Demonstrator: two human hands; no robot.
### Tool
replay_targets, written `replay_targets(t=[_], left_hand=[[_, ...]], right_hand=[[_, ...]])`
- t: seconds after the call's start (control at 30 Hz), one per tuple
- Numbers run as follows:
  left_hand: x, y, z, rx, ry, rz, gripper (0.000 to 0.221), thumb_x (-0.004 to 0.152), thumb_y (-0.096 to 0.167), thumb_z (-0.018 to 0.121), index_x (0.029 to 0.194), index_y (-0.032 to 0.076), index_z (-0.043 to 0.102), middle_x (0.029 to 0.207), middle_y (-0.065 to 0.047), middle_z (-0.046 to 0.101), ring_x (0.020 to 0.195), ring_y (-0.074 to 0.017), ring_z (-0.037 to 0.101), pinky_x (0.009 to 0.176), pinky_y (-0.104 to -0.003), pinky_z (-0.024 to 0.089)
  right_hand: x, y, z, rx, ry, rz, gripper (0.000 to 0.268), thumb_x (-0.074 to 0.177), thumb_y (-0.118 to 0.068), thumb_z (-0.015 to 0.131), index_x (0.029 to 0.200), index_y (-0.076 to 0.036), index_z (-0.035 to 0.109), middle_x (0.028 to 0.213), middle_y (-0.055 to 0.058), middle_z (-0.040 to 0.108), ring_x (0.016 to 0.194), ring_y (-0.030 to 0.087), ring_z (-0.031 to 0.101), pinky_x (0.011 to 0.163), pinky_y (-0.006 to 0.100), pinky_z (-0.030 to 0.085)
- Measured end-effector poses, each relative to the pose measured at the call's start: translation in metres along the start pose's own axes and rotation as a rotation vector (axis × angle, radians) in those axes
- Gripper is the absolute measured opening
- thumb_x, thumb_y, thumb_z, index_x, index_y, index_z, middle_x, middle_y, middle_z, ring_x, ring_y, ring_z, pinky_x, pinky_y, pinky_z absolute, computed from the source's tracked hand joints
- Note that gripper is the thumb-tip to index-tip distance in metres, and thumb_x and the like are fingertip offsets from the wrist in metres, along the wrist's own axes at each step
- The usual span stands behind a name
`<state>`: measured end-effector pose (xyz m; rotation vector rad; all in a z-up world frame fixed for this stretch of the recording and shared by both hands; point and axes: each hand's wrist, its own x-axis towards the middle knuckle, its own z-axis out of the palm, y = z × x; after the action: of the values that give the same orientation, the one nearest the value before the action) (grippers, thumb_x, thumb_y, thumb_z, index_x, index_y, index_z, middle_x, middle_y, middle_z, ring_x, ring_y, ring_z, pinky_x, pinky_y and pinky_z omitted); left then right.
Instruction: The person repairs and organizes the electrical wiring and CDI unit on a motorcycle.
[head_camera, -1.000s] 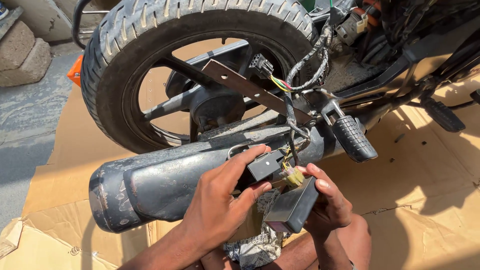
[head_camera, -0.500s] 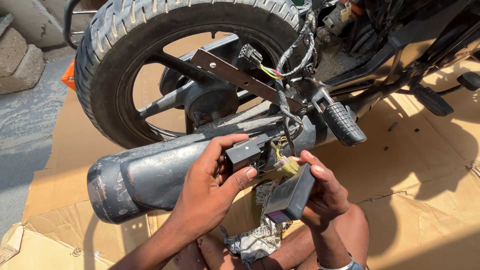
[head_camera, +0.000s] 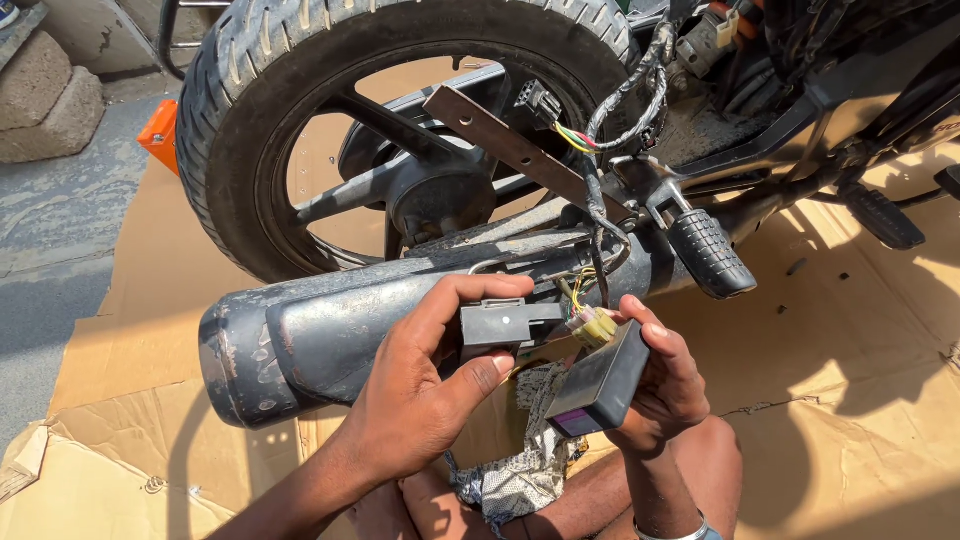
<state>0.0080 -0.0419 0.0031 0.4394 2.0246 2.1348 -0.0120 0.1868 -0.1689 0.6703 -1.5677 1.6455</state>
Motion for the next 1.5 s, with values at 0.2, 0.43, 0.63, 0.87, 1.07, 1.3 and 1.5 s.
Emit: replay_targets(t=[0.2,0.43,0.63,0.87,1.07,1.3,1.5], left_hand=[[0.000,0.002,-0.001,0.095,0.027,0.018,0.044,0.085,-0.003,0.066,0.128,0.003,0.060,0.124,-0.007,0.070,0.112,-0.0105,0.066,0.097,-0.030,0.055],[-0.002,-0.001,-0.001,0.114,0.024,0.028,0.040,0.086,-0.003,0.067,0.125,0.003,0.061,0.123,-0.006,0.072,0.111,-0.0101,0.067,0.097,-0.029,0.055],[-0.001,-0.001,-0.001,0.112,0.077,-0.033,0.042,0.086,0.002,0.069,0.127,0.005,0.060,0.112,-0.006,0.071,0.100,-0.0092,0.067,0.088,-0.028,0.058],[0.002,-0.009,-0.002,0.256,0.157,0.038,0.049,0.090,0.012,0.070,0.136,0.008,0.056,0.112,-0.007,0.071,0.100,-0.0122,0.067,0.087,-0.030,0.057],[0.011,-0.016,0.004,0.327,0.105,0.165,0.050,0.092,0.014,0.070,0.138,0.007,0.055,0.121,-0.009,0.068,0.112,-0.0159,0.066,0.096,-0.034,0.053],[0.022,-0.021,0.011,0.205,0.022,-0.017,0.049,0.092,0.011,0.066,0.140,0.013,0.055,0.113,-0.008,0.070,0.104,-0.0142,0.067,0.092,-0.031,0.055],[0.025,-0.023,0.017,0.081,-0.122,0.094,0.048,0.095,0.007,0.065,0.142,0.009,0.054,0.119,-0.009,0.070,0.113,-0.0142,0.065,0.099,-0.032,0.053]], right_hand=[[-0.004,-0.004,-0.001,0.250,0.164,0.264,0.062,0.083,-0.009,0.085,0.134,0.000,0.050,0.147,0.030,0.053,0.123,0.037,0.069,0.095,0.053,0.064],[0.003,-0.011,0.004,0.008,0.011,0.030,0.079,0.081,-0.021,0.087,0.147,-0.004,0.048,0.150,0.028,0.053,0.128,0.031,0.065,0.099,0.045,0.061],[-0.007,-0.002,-0.004,0.113,0.045,0.166,0.060,0.094,-0.013,0.080,0.145,-0.004,0.049,0.153,0.029,0.052,0.125,0.034,0.067,0.094,0.047,0.066],[0.001,0.006,-0.029,0.802,0.155,0.423,0.035,0.106,-0.014,0.062,0.138,-0.005,0.050,0.149,0.027,0.051,0.119,0.045,0.067,0.079,0.055,0.066],[-0.006,0.011,-0.035,0.891,0.154,0.359,0.034,0.112,-0.013,0.061,0.142,-0.005,0.047,0.148,0.026,0.055,0.114,0.039,0.070,0.070,0.039,0.065],[-0.004,0.000,-0.041,0.893,0.203,0.344,0.040,0.112,-0.012,0.061,0.147,-0.004,0.043,0.148,0.026,0.055,0.115,0.039,0.070,0.071,0.036,0.064],[0.006,-0.020,-0.039,0.703,0.163,0.324,0.037,0.111,-0.014,0.054,0.144,0.002,0.048,0.147,0.035,0.050,0.119,0.049,0.066,0.076,0.052,0.066]])
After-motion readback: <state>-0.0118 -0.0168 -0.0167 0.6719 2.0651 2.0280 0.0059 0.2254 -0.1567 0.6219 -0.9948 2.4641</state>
